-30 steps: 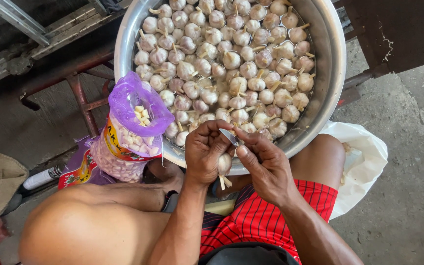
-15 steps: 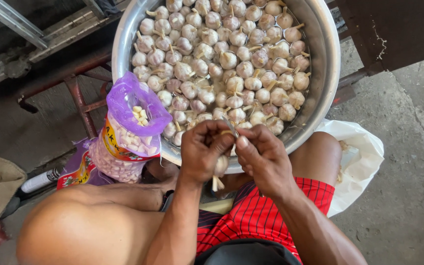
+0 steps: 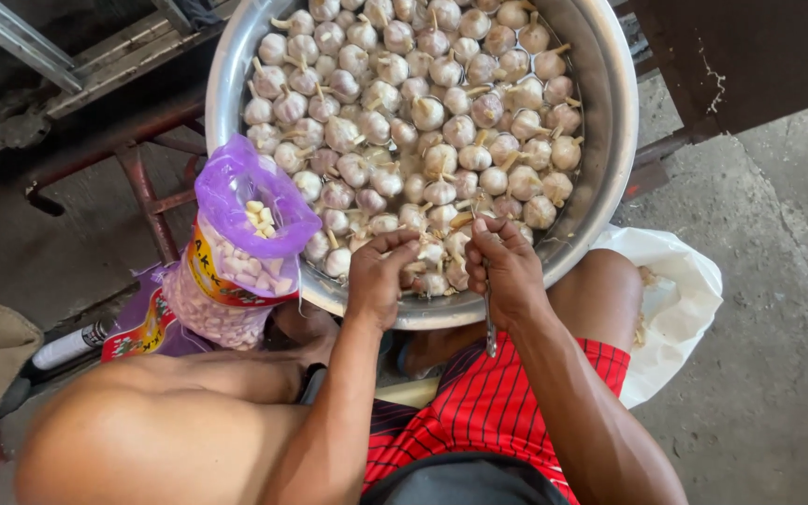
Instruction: Peeling garlic bulbs manually using a knife to trim the ends.
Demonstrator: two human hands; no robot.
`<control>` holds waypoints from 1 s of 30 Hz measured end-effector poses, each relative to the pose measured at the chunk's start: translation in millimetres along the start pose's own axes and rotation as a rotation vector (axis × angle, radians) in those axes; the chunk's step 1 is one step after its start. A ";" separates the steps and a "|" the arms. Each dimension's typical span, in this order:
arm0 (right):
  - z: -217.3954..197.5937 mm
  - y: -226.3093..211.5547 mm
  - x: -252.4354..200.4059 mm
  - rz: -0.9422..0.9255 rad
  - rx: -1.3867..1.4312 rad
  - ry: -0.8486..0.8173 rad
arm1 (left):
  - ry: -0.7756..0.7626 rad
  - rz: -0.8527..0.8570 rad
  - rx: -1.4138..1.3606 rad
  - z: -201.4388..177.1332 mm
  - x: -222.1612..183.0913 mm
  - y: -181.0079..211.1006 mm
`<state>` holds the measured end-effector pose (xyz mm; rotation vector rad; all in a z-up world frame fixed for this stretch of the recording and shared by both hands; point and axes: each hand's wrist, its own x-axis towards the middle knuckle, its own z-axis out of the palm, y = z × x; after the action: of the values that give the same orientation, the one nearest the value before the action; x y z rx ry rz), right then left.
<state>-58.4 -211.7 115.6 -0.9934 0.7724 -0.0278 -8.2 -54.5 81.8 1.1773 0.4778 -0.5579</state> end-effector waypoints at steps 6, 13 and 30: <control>8.7 2.7 -6.5 -0.038 -0.006 -0.003 | -0.101 0.937 0.764 35.4 -23.5 28.5; 5.8 -19.0 -17.6 0.100 0.130 -0.178 | -0.209 0.767 0.680 29.8 -26.6 44.5; 14.9 -44.6 -20.1 0.076 -0.047 -0.276 | -0.238 0.309 -0.140 14.2 -22.3 43.0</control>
<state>-50.4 -218.8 165.5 -0.9869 0.5585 0.1910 2.8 -52.4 131.1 1.0110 0.1246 -0.3836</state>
